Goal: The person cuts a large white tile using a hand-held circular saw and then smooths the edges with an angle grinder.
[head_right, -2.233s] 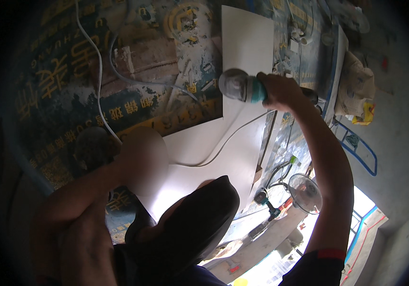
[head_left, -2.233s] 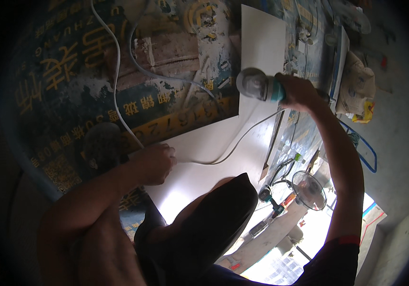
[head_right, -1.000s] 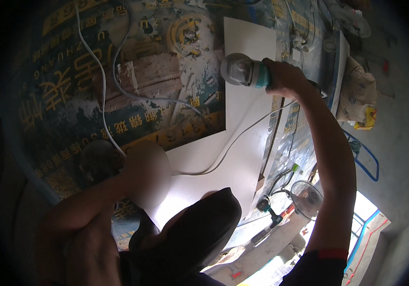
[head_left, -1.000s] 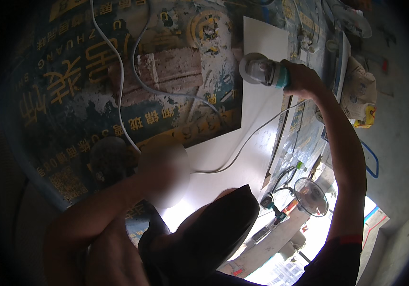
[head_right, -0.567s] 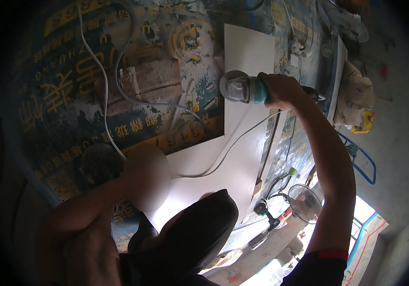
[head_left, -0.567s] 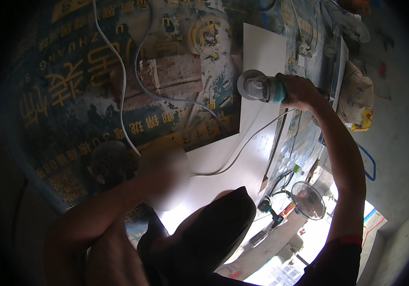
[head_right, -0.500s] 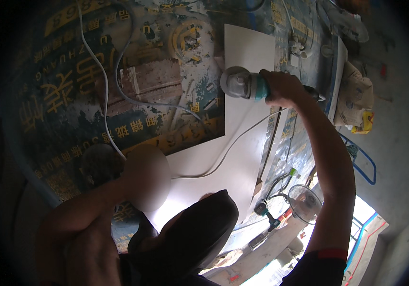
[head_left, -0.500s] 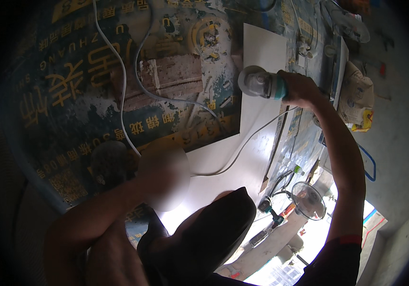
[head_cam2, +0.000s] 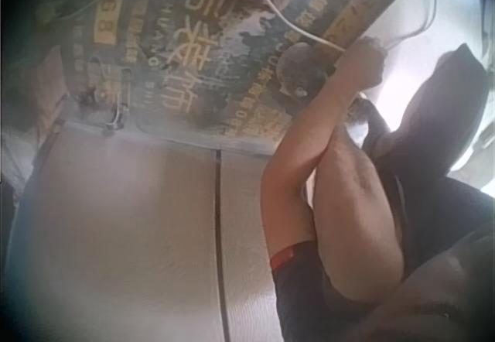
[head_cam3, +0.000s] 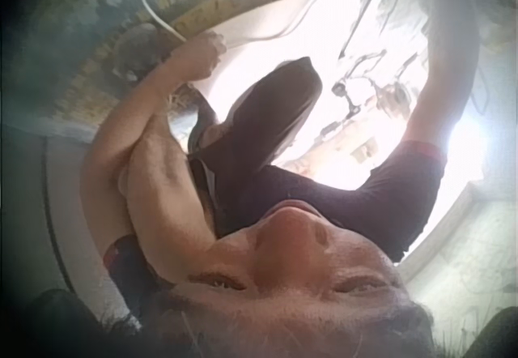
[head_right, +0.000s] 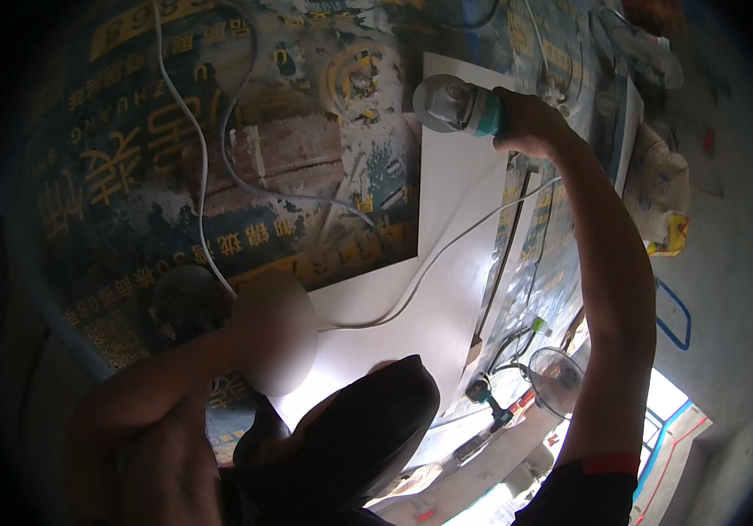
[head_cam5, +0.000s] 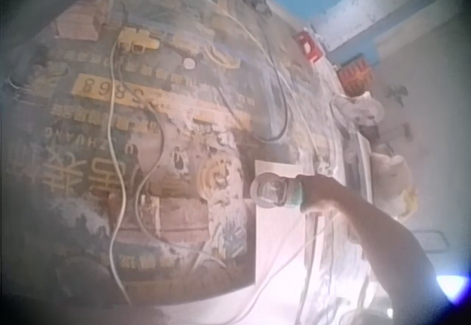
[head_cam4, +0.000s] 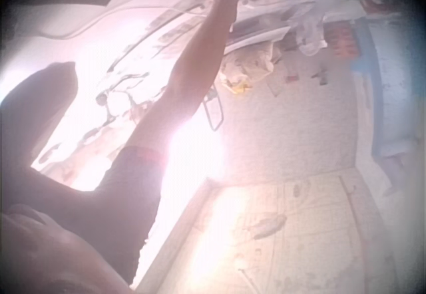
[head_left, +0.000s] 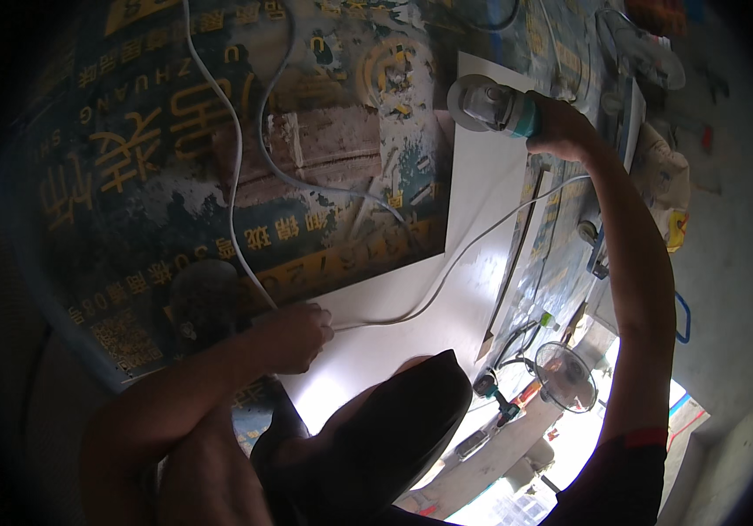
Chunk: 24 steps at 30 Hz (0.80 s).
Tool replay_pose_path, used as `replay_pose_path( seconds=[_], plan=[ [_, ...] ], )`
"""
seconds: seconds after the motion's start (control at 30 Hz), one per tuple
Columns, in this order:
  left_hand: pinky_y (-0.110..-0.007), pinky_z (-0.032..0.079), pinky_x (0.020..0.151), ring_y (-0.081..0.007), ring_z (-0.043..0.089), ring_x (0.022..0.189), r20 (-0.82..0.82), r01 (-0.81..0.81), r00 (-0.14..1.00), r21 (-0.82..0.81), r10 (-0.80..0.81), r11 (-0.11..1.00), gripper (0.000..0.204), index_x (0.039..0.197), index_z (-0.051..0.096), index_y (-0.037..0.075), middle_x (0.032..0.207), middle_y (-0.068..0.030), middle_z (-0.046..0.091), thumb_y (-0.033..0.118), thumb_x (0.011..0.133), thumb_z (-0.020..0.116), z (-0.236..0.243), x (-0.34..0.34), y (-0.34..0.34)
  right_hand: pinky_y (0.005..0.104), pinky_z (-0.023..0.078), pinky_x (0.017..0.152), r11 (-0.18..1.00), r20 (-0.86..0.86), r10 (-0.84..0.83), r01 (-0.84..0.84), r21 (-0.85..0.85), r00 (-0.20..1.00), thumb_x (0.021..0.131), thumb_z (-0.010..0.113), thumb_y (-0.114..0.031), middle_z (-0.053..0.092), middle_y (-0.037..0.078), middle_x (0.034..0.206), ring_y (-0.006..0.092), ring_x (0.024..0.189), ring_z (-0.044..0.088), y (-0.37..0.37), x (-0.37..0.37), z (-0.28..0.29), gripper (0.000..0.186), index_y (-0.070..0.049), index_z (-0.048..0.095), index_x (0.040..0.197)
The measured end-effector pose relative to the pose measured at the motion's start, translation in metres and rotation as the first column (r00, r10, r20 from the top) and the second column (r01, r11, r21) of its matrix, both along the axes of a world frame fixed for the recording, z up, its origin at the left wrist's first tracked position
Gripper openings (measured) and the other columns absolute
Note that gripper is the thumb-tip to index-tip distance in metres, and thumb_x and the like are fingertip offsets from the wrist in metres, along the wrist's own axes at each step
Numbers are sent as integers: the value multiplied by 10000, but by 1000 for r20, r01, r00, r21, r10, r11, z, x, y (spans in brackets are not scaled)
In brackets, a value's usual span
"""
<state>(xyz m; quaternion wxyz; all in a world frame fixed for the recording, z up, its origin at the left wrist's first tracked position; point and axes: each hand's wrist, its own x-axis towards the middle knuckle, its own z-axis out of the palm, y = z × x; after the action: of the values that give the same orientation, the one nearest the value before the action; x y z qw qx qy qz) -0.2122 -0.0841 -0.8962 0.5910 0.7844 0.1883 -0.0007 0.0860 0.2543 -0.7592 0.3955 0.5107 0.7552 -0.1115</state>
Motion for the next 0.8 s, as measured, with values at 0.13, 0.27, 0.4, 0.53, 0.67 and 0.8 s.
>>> replay_pose_path(
  seconds=[0.13, 0.27, 0.4, 0.53, 0.67, 0.8],
  plan=[
    [-378, 472, 836, -283, 572, 924, 50, -89, 995, -2, 89, 996, 107, 810, 651, -10, 895, -160, 592, 73, 752, 617, -1, -1, -4, 424, 509, 822, 1000, -18, 3, -3, -3, 1000, 597, 718, -159, 650, 204, 997, 374, 948, 623, 8, -10, 3, 548, -51, 534, 1102],
    [-374, 474, 835, -287, 572, 929, 49, -80, 996, 12, 79, 997, 127, 837, 648, -10, 898, -151, 592, 70, 743, 620, -1, -1, -3, 418, 509, 829, 1000, -28, -18, 19, 11, 999, 588, 717, -153, 649, 208, 1007, 367, 953, 624, 21, -7, -1, 577, -41, 542, 1126],
    [-371, 474, 844, -285, 569, 947, 42, -67, 997, 16, 66, 998, 137, 855, 650, -12, 917, -151, 596, 68, 749, 619, 2, -3, 0, 406, 513, 830, 999, -51, -35, 37, 30, 998, 539, 719, -144, 653, 213, 1001, 375, 913, 630, 32, -7, -6, 605, -20, 565, 1111],
    [-370, 470, 863, -284, 567, 963, 33, -76, 997, -23, 77, 997, 141, 870, 651, -14, 935, -148, 598, 66, 760, 611, 6, -4, 3, 407, 513, 822, 998, -23, -31, 32, 52, 999, 539, 715, -140, 652, 220, 984, 376, 906, 631, 37, -17, -4, 594, -7, 566, 1098],
    [-373, 469, 874, -280, 563, 985, 14, -55, 998, -11, 55, 998, 147, 886, 651, -14, 953, -143, 597, 61, 770, 603, 5, -4, 2, 407, 514, 824, 997, -19, -72, 72, 5, 997, 543, 713, -143, 653, 215, 993, 377, 912, 630, 37, -19, -4, 587, -4, 566, 1093],
    [-376, 465, 883, -280, 559, 995, 20, -59, 998, -19, 60, 998, 137, 879, 649, -9, 965, -141, 595, 58, 771, 598, 6, -6, 4, 420, 514, 831, 998, 49, 48, -46, -53, 998, 576, 717, -152, 651, 210, 1014, 363, 951, 631, 27, -16, -4, 635, -62, 527, 1176]
  ],
)
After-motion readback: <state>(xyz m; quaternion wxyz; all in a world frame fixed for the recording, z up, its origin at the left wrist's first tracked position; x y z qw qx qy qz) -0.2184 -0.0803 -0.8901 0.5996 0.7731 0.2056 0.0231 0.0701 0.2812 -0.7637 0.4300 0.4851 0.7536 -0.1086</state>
